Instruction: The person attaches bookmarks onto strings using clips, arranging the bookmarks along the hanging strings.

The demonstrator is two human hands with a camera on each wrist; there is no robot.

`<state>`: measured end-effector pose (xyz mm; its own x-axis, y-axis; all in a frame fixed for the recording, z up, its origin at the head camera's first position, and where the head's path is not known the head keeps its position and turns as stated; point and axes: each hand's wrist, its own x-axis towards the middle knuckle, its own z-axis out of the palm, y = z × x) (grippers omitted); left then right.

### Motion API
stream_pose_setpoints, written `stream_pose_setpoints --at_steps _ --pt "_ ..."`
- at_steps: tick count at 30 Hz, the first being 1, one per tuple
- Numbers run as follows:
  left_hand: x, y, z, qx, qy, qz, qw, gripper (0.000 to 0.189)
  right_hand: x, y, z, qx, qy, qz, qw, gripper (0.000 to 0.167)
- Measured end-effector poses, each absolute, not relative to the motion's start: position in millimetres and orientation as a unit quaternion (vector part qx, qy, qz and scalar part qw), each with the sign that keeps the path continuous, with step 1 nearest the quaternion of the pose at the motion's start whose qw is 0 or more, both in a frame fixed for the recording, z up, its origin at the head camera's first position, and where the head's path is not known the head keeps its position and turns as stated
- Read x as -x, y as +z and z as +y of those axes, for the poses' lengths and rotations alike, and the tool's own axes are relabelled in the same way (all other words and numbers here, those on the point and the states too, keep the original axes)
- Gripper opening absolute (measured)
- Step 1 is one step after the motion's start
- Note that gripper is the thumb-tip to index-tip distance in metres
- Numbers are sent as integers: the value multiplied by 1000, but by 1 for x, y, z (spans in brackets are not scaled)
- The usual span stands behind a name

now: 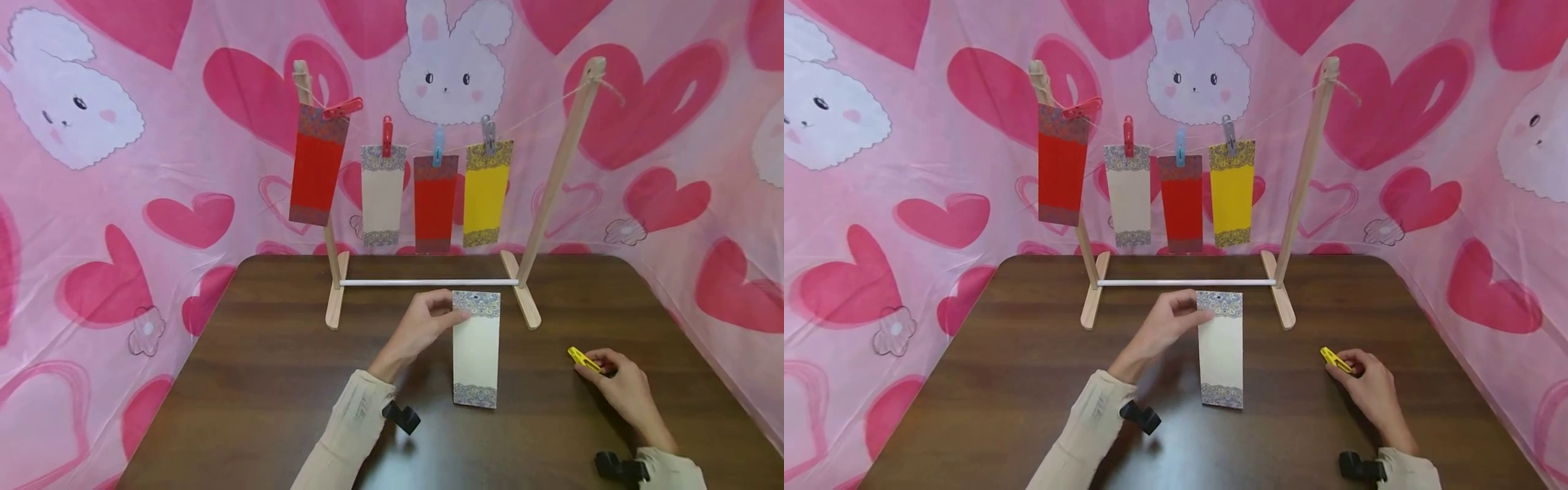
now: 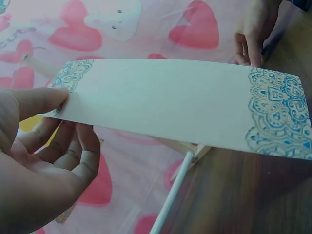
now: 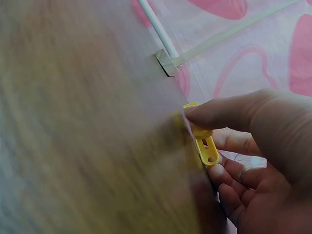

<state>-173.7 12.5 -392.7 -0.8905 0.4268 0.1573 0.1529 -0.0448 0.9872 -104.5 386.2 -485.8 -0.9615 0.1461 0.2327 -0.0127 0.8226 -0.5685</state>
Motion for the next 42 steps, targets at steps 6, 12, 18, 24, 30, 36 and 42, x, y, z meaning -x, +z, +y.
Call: stream_pose_setpoints --at_steps 6,12,18,24,30,36,42 --pt "169 -389 14 -217 688 689 75 14 104 -482 386 46 315 -935 156 27" --pt "171 -378 15 -245 678 692 35 15 107 -464 384 29 314 -922 223 27" --pt "176 -357 17 -274 660 700 -3 15 111 -424 374 -3 304 -911 279 36" --pt "184 -349 16 -286 653 701 -21 12 110 -393 371 -56 292 -900 318 36" --pt "187 -344 14 -284 637 716 -23 15 107 -379 368 -110 263 -899 332 39" --pt "189 -338 11 -286 622 729 -22 17 106 -361 361 -141 242 -898 340 42" --pt "195 -334 10 -287 605 743 -14 19 109 -342 356 -173 209 -896 352 37"
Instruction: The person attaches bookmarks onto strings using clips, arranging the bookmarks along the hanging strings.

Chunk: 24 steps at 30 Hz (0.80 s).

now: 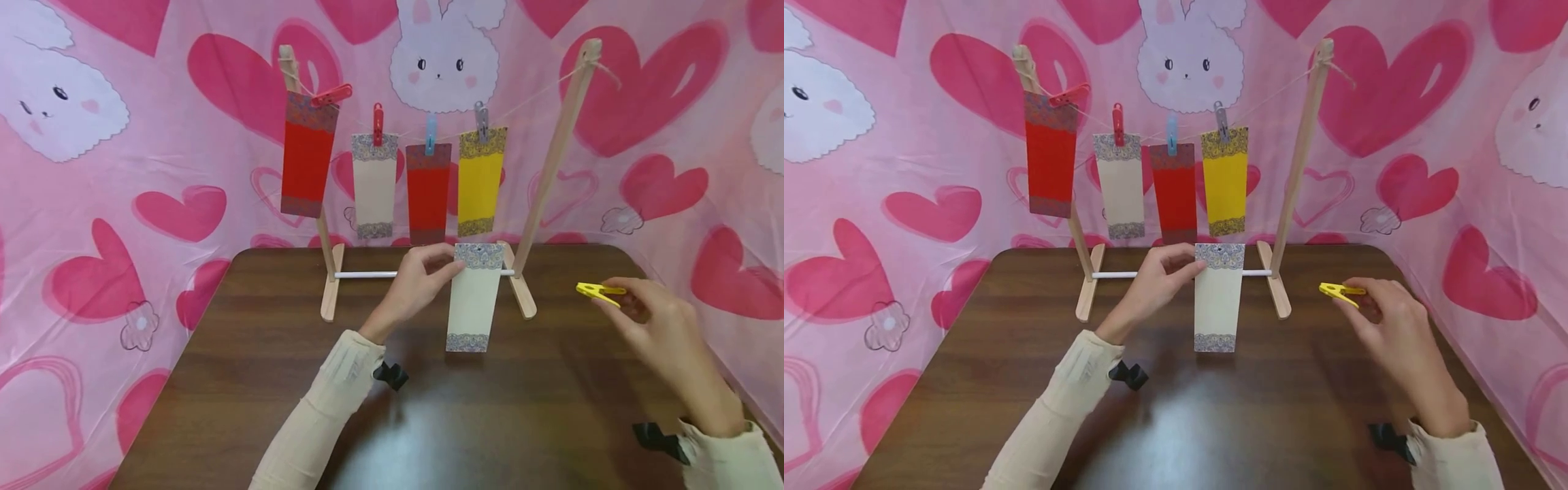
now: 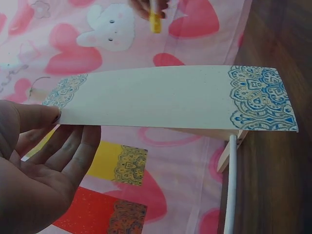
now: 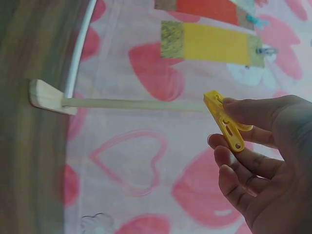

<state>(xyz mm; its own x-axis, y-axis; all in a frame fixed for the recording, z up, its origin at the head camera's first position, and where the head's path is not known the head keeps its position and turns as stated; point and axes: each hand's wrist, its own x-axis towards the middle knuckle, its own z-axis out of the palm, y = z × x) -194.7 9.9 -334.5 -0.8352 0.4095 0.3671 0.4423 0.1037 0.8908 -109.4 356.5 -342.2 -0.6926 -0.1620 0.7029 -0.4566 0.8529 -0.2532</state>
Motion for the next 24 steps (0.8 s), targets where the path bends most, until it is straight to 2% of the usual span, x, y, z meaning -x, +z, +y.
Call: stream_pose_setpoints --at_steps 4,9,13,18,19,21,24 --pt "198 -328 11 287 -601 -746 9 20 112 -325 351 -197 193 -893 356 36" --pt "202 -322 19 298 -617 -728 27 17 112 -304 345 -207 183 -893 354 38" --pt "202 -322 27 305 -618 -724 35 17 110 -292 341 -218 180 -889 360 33" --pt "205 -319 36 301 -614 -728 56 16 111 -282 339 -246 174 -873 383 71" --pt "207 -317 38 299 -616 -726 63 15 112 -278 338 -249 169 -873 385 72" --pt "212 -312 41 297 -623 -719 77 15 113 -268 336 -252 158 -873 387 64" --pt "221 -302 43 292 -639 -706 88 15 116 -250 330 -252 143 -876 384 38"
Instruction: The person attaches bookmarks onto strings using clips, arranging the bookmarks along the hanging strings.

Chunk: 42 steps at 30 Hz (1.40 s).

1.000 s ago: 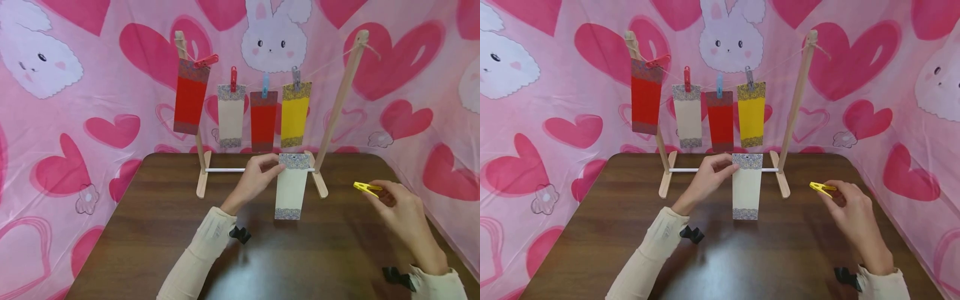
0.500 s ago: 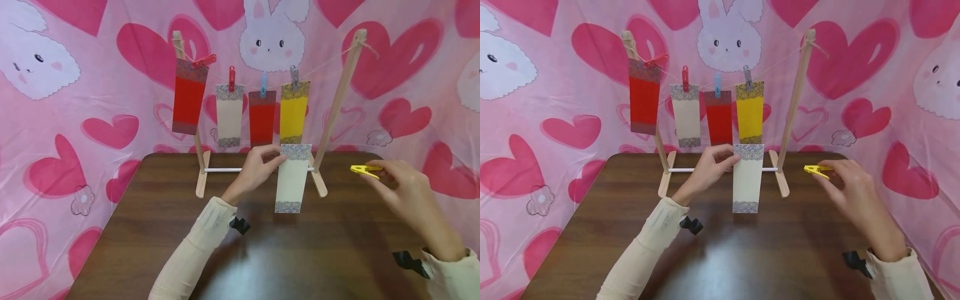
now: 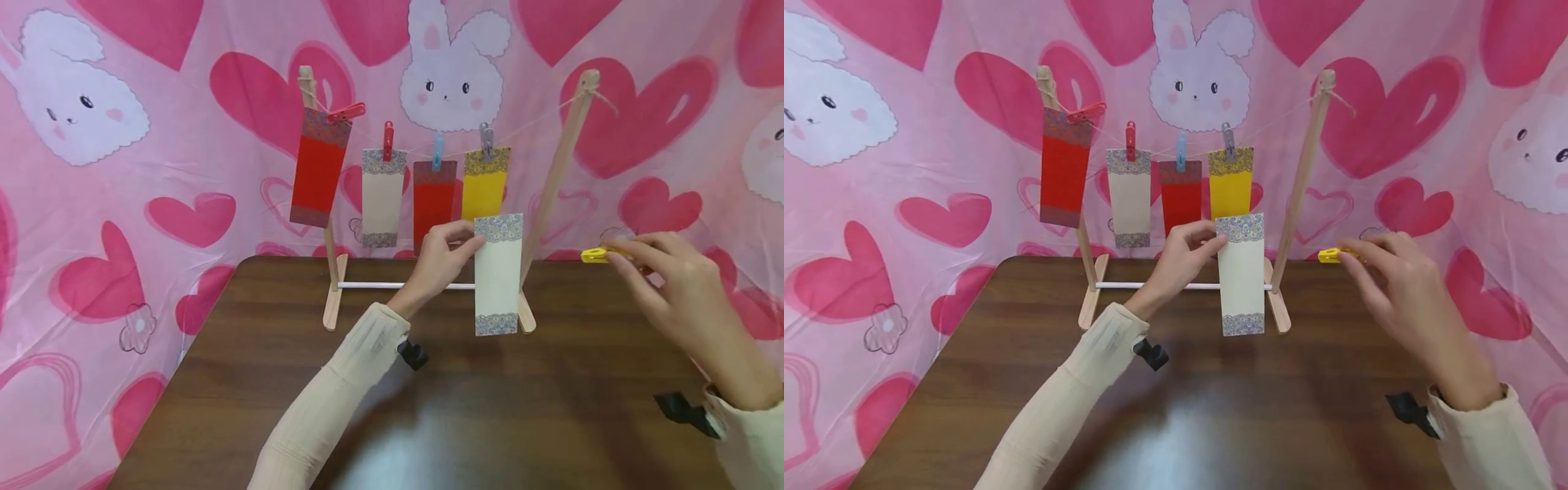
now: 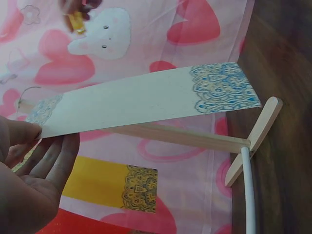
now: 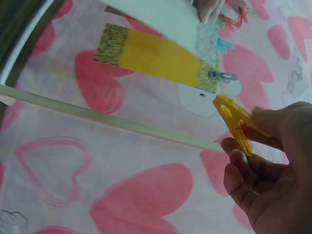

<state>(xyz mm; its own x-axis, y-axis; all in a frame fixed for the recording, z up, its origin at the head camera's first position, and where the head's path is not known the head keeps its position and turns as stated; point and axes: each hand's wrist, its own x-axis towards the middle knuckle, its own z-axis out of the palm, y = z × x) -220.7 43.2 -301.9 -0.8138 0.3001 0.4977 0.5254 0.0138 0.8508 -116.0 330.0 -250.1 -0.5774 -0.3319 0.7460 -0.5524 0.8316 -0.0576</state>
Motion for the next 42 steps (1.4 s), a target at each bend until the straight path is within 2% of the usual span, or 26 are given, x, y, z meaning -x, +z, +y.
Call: stream_pose_setpoints --at_steps 2,5,9,13,15,16,19,23,28,35,42 --pt "226 -296 46 287 -652 -697 78 17 117 -240 326 -254 139 -877 385 25" --pt "233 -287 49 280 -665 -690 57 19 120 -227 320 -263 133 -875 384 24" --pt "241 -277 56 275 -659 -697 63 17 126 -213 315 -279 120 -876 376 36" --pt "249 -266 67 272 -682 -676 67 16 135 -200 313 -295 109 -868 383 60" --pt "245 -255 71 264 -692 -670 53 17 142 -194 312 -304 114 -862 390 62" --pt "245 -251 73 260 -697 -667 46 18 145 -190 312 -306 115 -860 392 60" --pt "248 -242 80 253 -707 -660 32 18 153 -178 309 -310 121 -858 391 39" --pt "262 -242 93 249 -735 -631 27 15 159 -161 303 -297 107 -878 359 45" --pt "268 -236 104 240 -756 -609 25 12 170 -140 296 -284 97 -898 321 41" --pt "278 -229 113 205 -785 -584 17 18 195 -107 285 -292 90 -899 313 33" --pt "286 -227 124 167 -805 -569 22 20 224 -79 271 -272 31 -931 243 24"
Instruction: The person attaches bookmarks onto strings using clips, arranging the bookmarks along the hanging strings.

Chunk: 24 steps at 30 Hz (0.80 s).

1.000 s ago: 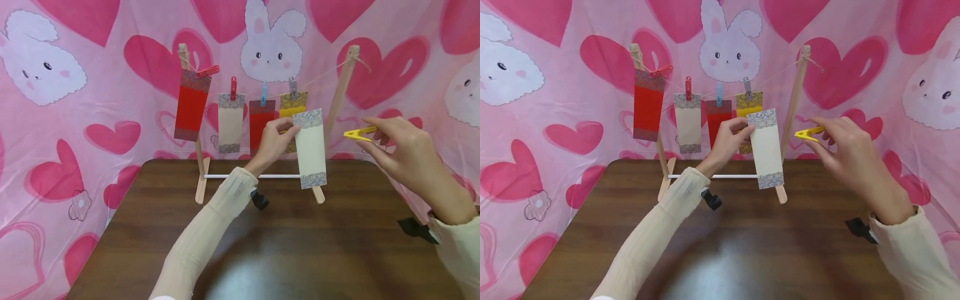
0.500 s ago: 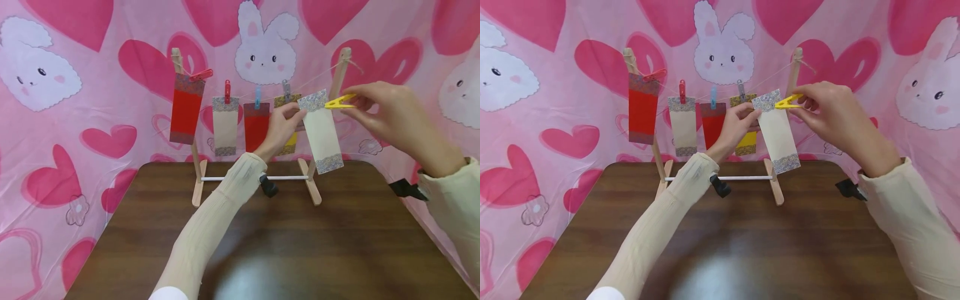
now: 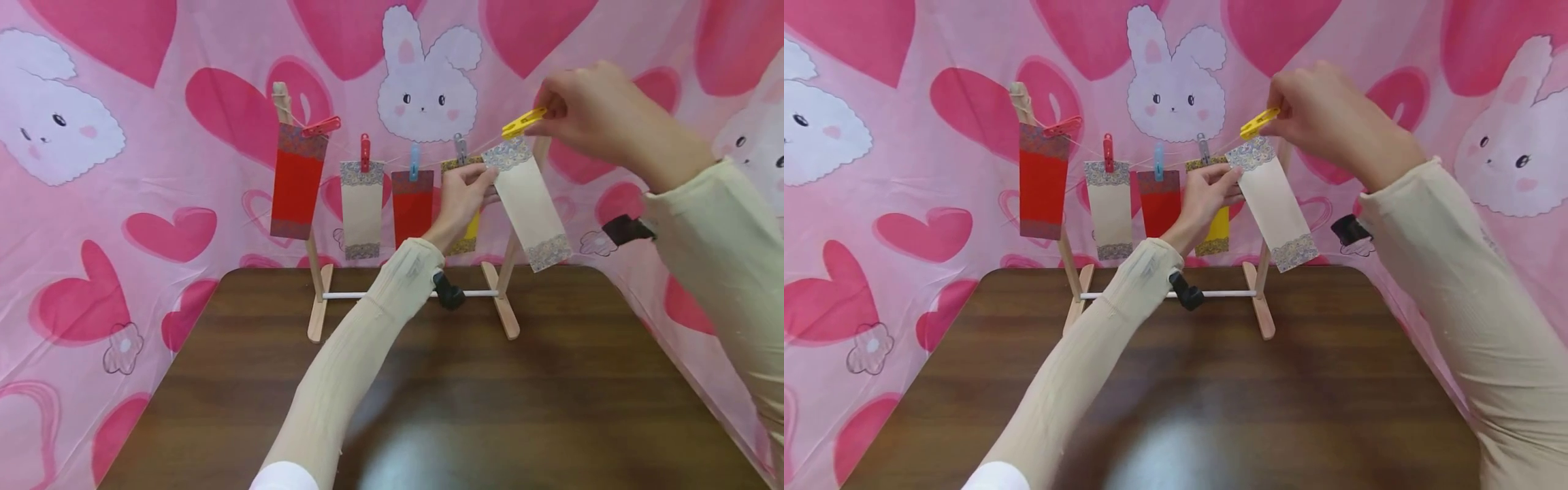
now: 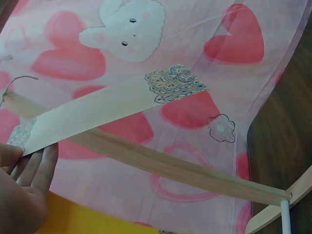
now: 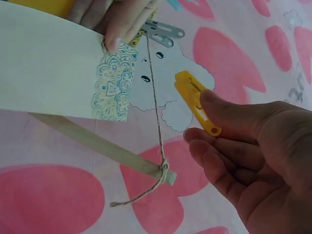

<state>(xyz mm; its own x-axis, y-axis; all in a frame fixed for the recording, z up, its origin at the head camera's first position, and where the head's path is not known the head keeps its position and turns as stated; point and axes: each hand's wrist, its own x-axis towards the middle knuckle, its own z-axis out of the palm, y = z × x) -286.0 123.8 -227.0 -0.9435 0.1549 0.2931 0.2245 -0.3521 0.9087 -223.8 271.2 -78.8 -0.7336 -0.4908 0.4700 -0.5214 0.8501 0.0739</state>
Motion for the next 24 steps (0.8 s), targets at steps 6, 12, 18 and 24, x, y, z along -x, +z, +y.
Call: stream_pose_setpoints --at_steps 6,12,18,24 --pt "287 -224 132 174 -812 -555 44 19 244 -67 262 -259 -9 -943 208 24" --pt "285 -221 139 176 -815 -546 85 18 254 -58 263 -260 -25 -949 178 24" --pt "286 -219 143 176 -825 -527 98 15 258 -50 265 -272 -33 -947 167 28" --pt "287 -219 142 175 -823 -533 91 15 264 -47 265 -289 -35 -940 175 25"
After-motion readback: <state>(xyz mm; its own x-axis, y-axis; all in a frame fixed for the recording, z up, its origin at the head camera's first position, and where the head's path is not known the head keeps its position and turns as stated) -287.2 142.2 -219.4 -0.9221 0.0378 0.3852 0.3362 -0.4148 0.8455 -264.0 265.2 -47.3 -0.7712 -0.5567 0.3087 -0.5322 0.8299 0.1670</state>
